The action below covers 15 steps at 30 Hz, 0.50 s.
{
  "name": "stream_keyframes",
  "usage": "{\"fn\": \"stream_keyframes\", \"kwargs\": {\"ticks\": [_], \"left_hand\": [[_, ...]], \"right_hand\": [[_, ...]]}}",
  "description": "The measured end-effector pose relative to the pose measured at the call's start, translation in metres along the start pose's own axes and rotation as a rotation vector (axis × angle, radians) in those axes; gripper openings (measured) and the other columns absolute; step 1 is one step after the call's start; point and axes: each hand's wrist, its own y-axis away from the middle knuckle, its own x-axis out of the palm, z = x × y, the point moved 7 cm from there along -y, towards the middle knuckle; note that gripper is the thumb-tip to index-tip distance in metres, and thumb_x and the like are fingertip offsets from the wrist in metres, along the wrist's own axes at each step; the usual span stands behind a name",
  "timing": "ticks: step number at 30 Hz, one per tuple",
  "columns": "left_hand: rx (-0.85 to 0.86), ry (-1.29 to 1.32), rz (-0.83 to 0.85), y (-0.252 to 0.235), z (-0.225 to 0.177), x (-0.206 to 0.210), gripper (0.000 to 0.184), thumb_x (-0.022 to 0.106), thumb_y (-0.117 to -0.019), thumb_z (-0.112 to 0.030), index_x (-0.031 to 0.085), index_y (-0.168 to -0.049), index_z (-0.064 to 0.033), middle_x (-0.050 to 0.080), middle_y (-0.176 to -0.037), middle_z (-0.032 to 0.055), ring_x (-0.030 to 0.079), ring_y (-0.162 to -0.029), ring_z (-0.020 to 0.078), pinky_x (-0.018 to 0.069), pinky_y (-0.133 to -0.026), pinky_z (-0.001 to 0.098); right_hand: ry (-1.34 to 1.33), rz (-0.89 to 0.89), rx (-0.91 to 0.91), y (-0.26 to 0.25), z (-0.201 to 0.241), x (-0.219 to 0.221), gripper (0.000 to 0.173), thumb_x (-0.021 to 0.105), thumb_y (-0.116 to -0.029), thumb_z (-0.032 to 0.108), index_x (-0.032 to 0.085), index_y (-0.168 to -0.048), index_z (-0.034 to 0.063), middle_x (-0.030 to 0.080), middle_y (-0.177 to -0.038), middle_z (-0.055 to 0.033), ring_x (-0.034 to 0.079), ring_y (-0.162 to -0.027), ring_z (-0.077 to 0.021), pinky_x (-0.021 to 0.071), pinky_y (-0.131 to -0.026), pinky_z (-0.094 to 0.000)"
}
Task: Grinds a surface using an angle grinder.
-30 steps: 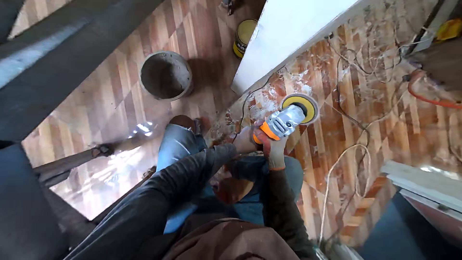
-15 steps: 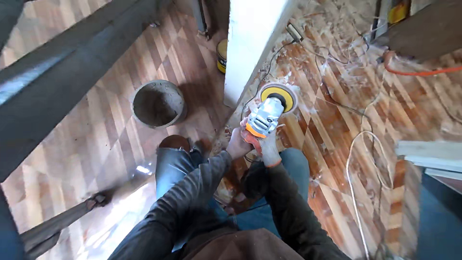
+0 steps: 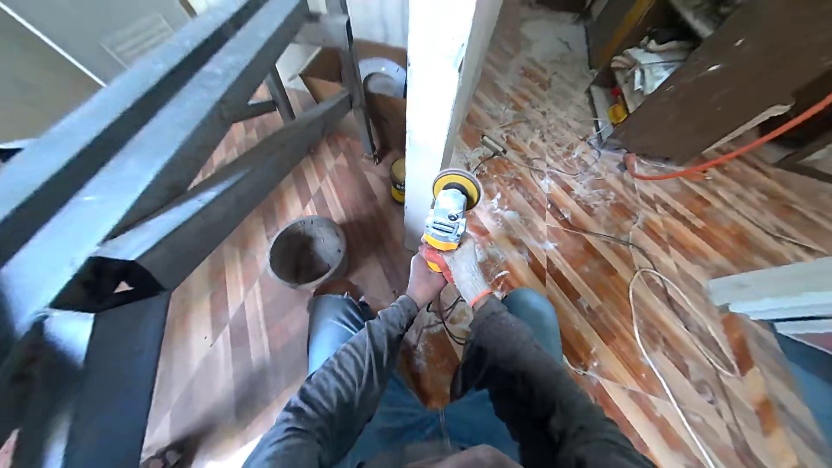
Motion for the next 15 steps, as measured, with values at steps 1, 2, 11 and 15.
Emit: {"fn": "stream_keyframes", "kwargs": {"ticks": [1,2,11,15], "left_hand": [[0.025,-0.013,-0.004,-0.002,-0.012,-0.002,0.053,0.085,-0.0721,-0.017,0.062,-0.114,0.0065,0.075,-0.101,0.0078,0.072,-0.097,0.0078,0.0595,-0.093,0.0286],[0.043,-0.032,-0.006,-0.007,-0.023,-0.004,0.052,0.084,-0.0724,-0.018,0.063,-0.114,0.006,0.075,-0.101,0.0076,0.072,-0.096,0.008,0.0593,-0.093,0.0289],[0.092,-0.017,0.244,-0.056,-0.062,0.0,0.072,0.092,-0.0676,-0.019,0.058,-0.127,0.003,0.073,-0.113,0.0063,0.069,-0.106,0.0082,0.0568,-0.099,0.0299],[0.143,0.068,0.239,-0.081,-0.063,0.004,0.064,0.089,-0.0684,-0.015,0.06,-0.122,0.0053,0.073,-0.108,0.0073,0.07,-0.102,0.0081,0.0575,-0.096,0.0287]], "right_hand": [[0.01,0.002,-0.003,0.004,0.011,-0.005,0.085,0.086,-0.0787,0.03,0.046,-0.144,-0.0059,0.063,-0.134,-0.0178,0.06,-0.125,-0.0157,0.0476,-0.109,-0.0301],[0.029,0.011,-0.006,0.006,0.023,-0.01,0.088,0.085,-0.0796,0.034,0.043,-0.146,-0.0054,0.061,-0.137,-0.0181,0.058,-0.128,-0.0167,0.0461,-0.111,-0.0308],[-0.101,-0.171,-0.162,-0.025,0.055,-0.032,0.085,0.087,-0.0793,0.022,0.043,-0.145,-0.0074,0.06,-0.135,-0.0211,0.06,-0.126,-0.0199,0.049,-0.11,-0.0331],[-0.138,-0.214,-0.179,-0.046,0.063,-0.034,0.094,0.091,-0.0731,0.02,0.039,-0.147,-0.0056,0.06,-0.135,-0.0199,0.06,-0.124,-0.0192,0.0511,-0.107,-0.0322]]}}
